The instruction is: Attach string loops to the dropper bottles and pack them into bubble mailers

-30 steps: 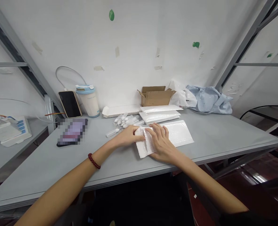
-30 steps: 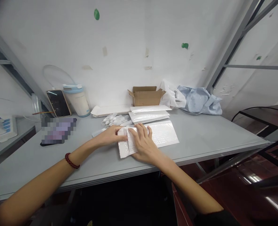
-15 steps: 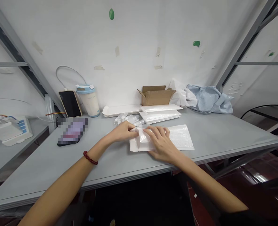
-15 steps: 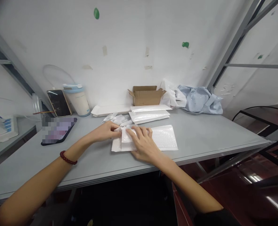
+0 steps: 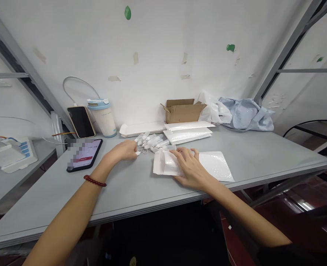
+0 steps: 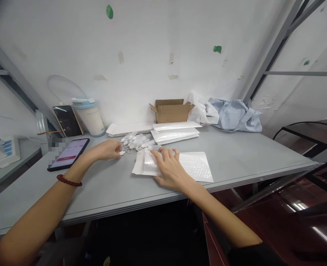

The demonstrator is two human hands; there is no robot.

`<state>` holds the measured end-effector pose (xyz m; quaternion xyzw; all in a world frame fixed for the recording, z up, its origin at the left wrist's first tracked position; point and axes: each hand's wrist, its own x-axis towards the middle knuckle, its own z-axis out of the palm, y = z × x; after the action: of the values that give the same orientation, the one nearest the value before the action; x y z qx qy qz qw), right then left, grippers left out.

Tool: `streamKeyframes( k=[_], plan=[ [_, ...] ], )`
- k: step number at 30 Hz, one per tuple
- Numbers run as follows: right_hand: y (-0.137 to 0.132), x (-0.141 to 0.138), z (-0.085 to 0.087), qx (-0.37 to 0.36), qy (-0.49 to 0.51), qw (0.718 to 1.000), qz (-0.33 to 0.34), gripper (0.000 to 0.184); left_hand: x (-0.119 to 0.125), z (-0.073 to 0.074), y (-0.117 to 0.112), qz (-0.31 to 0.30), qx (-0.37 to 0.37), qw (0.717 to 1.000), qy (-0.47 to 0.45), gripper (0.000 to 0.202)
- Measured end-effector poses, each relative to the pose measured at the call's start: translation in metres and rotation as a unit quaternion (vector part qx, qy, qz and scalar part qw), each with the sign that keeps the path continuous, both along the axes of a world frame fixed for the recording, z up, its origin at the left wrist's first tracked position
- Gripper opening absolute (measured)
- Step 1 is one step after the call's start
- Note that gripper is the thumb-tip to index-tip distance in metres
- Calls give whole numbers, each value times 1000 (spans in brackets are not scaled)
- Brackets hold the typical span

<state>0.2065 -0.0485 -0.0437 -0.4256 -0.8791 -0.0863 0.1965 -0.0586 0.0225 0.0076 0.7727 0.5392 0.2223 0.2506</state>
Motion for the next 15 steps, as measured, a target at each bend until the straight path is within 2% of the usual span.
streamKeyframes(
  k=[4, 8, 10, 13, 15],
  plan=[
    [0, 0, 1, -4, -10, 1000, -14, 68, 11, 18, -11, -58, -86, 994, 26, 6],
    [0, 0, 0, -19, -13, 1000, -18, 65, 27, 30, -24, -140, -154, 973, -103, 16],
    [0, 0, 0, -22, -12, 1000, -17, 63, 34, 27, -28, -157, -178, 963, -129, 19],
    [0, 0, 0, -17, -9, 1000, -22, 62, 41, 16, -28, -179, -210, 954, -120, 19],
    [0, 0, 0, -12, -8, 1000, -25, 62, 42, 9, -24, -183, -198, 957, -109, 18]
  ],
)
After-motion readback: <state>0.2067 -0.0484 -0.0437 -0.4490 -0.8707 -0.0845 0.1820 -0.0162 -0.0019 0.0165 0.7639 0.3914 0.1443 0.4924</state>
